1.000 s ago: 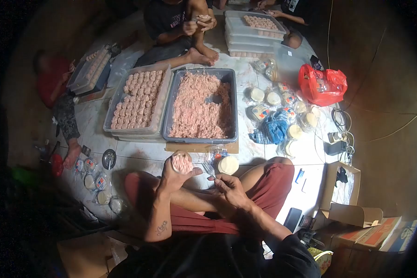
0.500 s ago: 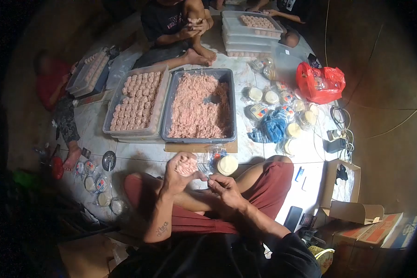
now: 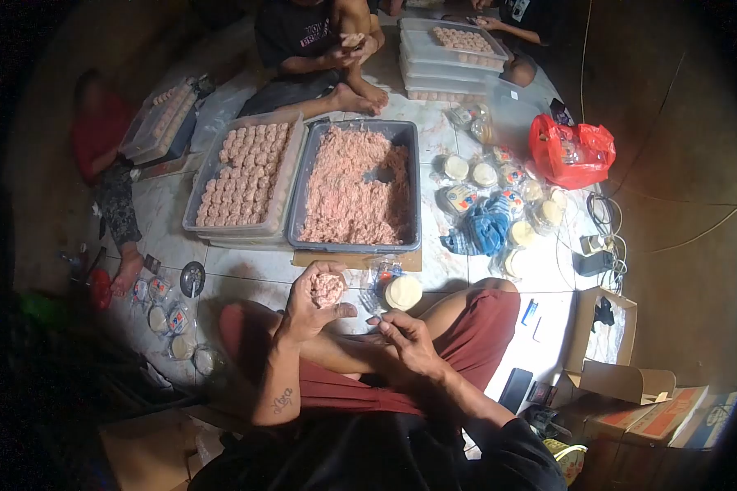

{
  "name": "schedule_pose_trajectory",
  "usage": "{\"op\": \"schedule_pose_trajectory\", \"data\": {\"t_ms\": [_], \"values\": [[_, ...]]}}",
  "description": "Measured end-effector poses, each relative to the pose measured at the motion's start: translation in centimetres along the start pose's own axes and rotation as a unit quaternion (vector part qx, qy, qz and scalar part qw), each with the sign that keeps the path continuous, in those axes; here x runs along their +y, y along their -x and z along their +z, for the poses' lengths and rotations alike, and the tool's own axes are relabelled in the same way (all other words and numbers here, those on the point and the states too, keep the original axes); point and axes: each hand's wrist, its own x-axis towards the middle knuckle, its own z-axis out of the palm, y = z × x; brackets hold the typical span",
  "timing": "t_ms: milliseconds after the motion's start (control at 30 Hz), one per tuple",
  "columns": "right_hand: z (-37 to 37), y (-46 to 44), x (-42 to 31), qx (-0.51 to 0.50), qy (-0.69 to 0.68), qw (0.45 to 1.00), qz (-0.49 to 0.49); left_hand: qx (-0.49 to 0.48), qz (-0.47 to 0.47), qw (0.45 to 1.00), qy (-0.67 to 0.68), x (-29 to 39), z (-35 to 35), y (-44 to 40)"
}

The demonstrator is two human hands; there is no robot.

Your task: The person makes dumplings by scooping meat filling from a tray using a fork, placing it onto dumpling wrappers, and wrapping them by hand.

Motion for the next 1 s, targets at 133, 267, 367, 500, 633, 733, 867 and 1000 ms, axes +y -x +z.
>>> {"op": "schedule_pose_trajectory", "data": {"t_ms": [133, 267, 367, 500, 633, 733, 867, 1000], "values": [[1.6, -1.6, -2.2, 0.012, 0.297, 0.941, -0.164, -0.022, 0.031, 0.998, -0.059, -4.0, 1.1, 0.0], [2.2, -2.1, -4.1, 0.091, 0.329, 0.926, -0.165, 0.064, 0.027, 0.982, -0.175, -1.4, 2.2, -0.2], [0.9, -0.8, -4.5, 0.073, 0.280, 0.945, -0.152, -0.049, -0.003, 0.999, -0.017, -0.6, -0.5, 0.3], [0.5, 0.3, -1.8, 0.052, 0.094, 0.994, -0.020, 0.016, 0.032, 0.999, -0.039, 1.4, -0.3, 0.7], [1.3, 0.4, -2.0, 0.033, 0.010, 0.999, 0.013, 0.001, 0.089, 0.996, -0.029, 1.8, -0.2, 0.4], [1.7, 0.2, -2.0, 0.025, 0.033, 0.999, -0.011, -0.002, 0.067, 0.998, -0.004, -0.2, -0.5, 0.4], [4.1, -1.2, -1.3, 0.043, 0.154, 0.971, -0.178, 0.019, 0.129, 0.985, -0.110, -1.3, 1.5, 0.2], [4.7, -2.3, -2.2, 0.110, 0.303, 0.918, -0.232, 0.112, 0.113, 0.972, -0.175, -2.2, 2.7, -0.4]]}}
